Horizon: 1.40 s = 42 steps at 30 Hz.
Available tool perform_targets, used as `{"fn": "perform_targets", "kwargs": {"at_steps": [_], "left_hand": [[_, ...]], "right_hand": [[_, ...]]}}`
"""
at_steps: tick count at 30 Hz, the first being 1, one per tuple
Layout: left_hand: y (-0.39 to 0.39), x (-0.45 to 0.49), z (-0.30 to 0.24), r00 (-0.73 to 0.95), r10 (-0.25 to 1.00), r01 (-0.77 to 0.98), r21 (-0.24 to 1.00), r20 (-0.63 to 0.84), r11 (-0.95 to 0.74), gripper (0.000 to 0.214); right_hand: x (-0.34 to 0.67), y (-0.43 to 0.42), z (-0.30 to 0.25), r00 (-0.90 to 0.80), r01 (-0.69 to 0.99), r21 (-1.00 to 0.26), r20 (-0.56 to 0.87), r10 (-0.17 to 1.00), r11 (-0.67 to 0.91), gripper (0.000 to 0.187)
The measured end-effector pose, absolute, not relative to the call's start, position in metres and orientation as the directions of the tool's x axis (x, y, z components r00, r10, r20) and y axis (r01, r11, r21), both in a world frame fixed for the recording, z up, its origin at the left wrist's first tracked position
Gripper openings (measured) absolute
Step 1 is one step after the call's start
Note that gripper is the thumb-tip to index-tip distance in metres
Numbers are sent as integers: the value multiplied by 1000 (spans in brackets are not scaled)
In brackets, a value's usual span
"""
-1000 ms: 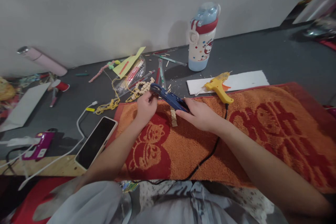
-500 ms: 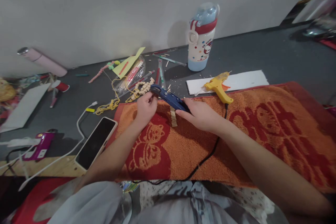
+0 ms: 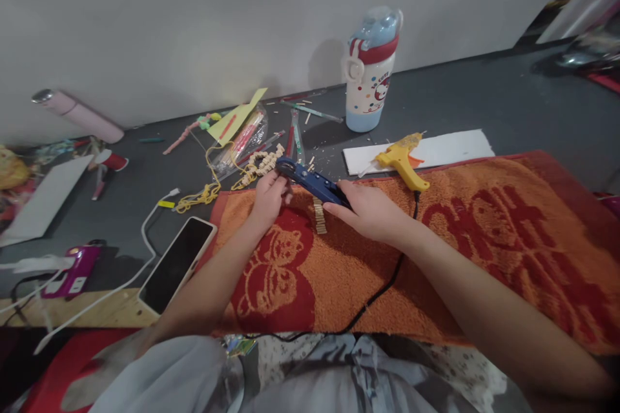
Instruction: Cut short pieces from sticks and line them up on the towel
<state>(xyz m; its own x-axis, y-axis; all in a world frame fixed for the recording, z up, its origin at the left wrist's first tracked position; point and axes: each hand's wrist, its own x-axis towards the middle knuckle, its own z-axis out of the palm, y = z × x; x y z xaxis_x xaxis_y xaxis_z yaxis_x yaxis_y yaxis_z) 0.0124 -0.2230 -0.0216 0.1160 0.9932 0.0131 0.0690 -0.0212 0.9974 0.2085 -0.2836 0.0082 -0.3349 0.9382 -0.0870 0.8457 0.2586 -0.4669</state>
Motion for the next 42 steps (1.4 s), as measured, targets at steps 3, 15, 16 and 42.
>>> {"fn": "perform_targets", "kwargs": {"at_steps": [3, 15, 16, 42], "left_hand": [[-222, 12, -22, 117, 993, 40, 999, 1, -6, 30], [-225, 15, -21, 115, 993, -8, 1000, -1, 2, 28], [-225, 14, -21, 115, 993, 28, 999, 18, -22, 27], [-227, 11, -20, 95, 989, 245, 960, 117, -137, 34]], "right_hand": [[208, -284, 8, -344, 836, -481, -84, 935, 265, 39], [207, -284, 9, -355, 821, -503, -77, 932, 271, 42], [207, -284, 8, -359, 817, -508, -77, 930, 273, 42], [208, -283, 7, -381, 798, -524, -53, 923, 299, 43]]}}
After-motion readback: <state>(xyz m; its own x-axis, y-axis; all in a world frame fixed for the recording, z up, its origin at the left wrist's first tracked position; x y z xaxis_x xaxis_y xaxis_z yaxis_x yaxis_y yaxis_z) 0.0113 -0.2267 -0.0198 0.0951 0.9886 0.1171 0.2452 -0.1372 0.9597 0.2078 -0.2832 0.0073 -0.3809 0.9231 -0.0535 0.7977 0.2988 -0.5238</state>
